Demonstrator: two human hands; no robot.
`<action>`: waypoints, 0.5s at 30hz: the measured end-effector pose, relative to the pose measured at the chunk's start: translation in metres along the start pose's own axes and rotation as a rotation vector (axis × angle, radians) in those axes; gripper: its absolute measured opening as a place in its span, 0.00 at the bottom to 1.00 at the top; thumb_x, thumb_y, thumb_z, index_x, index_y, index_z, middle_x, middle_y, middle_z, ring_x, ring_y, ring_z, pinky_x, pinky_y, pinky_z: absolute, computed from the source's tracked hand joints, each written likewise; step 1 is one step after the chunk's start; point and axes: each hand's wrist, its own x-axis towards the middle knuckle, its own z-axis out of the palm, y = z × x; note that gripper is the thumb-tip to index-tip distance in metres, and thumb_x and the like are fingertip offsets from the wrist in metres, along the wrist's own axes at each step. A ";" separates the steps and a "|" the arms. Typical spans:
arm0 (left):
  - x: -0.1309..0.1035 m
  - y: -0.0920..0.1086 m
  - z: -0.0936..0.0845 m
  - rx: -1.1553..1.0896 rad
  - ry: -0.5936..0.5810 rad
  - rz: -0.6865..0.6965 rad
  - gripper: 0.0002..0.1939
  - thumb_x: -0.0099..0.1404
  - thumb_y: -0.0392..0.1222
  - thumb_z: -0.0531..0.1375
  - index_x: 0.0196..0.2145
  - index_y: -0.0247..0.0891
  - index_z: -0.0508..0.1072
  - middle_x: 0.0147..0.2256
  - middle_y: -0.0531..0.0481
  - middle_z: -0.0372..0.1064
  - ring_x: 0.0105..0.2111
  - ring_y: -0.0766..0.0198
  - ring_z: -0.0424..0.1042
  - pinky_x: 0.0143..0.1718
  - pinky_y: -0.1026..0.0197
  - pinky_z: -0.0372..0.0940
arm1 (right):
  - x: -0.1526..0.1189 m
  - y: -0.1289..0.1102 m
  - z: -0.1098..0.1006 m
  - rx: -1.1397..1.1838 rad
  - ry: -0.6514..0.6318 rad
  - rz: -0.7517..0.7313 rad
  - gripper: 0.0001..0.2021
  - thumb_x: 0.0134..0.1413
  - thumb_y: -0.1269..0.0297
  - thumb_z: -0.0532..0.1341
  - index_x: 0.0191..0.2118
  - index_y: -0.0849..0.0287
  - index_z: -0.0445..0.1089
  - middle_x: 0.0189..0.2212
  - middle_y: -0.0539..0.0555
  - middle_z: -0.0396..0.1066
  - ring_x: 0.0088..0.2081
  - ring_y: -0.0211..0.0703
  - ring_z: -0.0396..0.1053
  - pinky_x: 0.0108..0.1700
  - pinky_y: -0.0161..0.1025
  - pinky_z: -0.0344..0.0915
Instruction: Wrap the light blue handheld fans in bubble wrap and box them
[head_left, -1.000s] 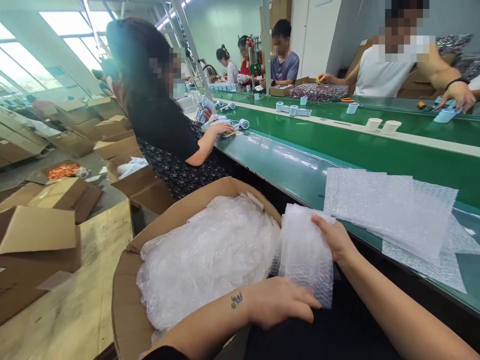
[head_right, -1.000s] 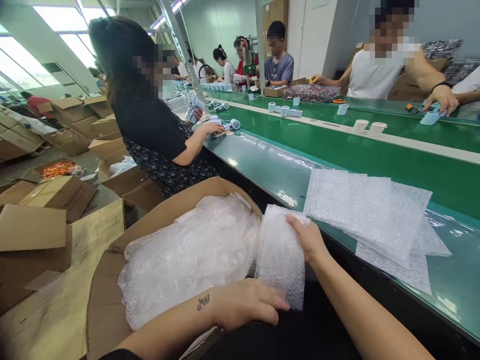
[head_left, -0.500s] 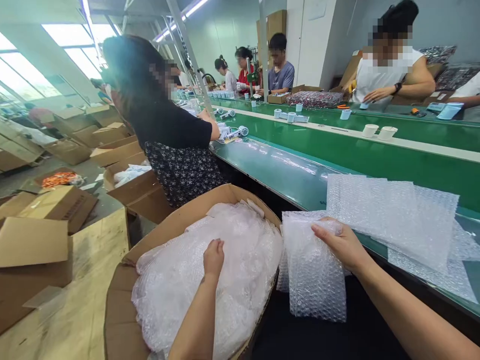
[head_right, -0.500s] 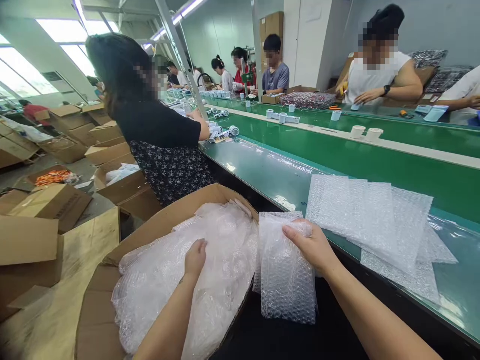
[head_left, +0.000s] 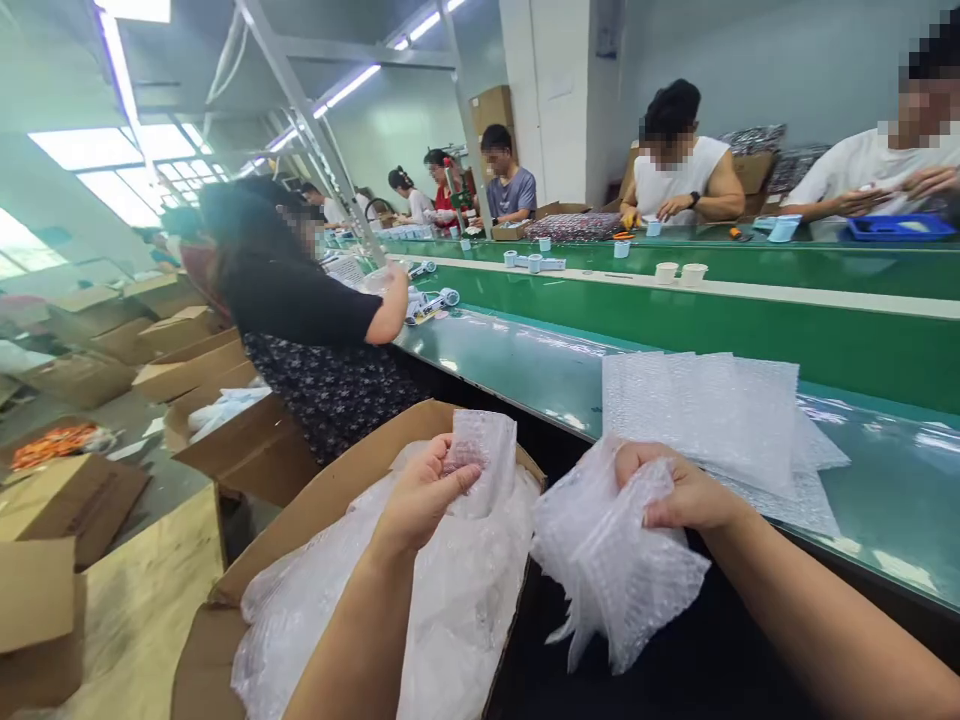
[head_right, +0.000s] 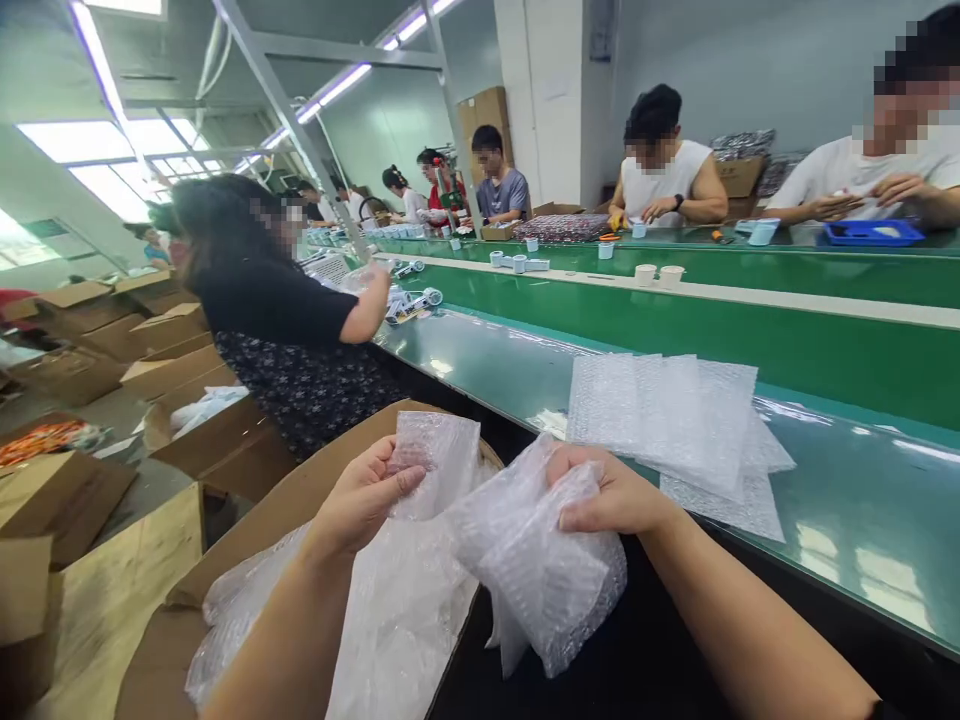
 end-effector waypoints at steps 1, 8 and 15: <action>0.000 0.008 0.007 0.098 -0.047 0.018 0.21 0.50 0.51 0.67 0.37 0.35 0.72 0.32 0.47 0.72 0.29 0.64 0.68 0.30 0.63 0.64 | -0.004 -0.005 0.000 -0.039 -0.021 -0.035 0.22 0.28 0.45 0.71 0.22 0.58 0.68 0.25 0.54 0.68 0.29 0.45 0.66 0.31 0.40 0.64; 0.002 0.053 0.048 0.649 -0.373 0.212 0.21 0.65 0.53 0.51 0.25 0.35 0.71 0.23 0.54 0.61 0.23 0.69 0.59 0.25 0.67 0.56 | -0.027 -0.036 0.001 -0.193 -0.167 -0.449 0.18 0.37 0.50 0.72 0.27 0.60 0.72 0.48 0.59 0.64 0.54 0.53 0.60 0.53 0.46 0.60; 0.000 0.089 0.097 0.631 -0.820 0.131 0.19 0.63 0.51 0.57 0.24 0.32 0.73 0.21 0.54 0.62 0.22 0.71 0.57 0.24 0.68 0.53 | -0.049 -0.055 0.003 -0.437 -0.071 -0.509 0.18 0.39 0.51 0.71 0.31 0.60 0.73 0.59 0.60 0.57 0.59 0.52 0.56 0.59 0.45 0.55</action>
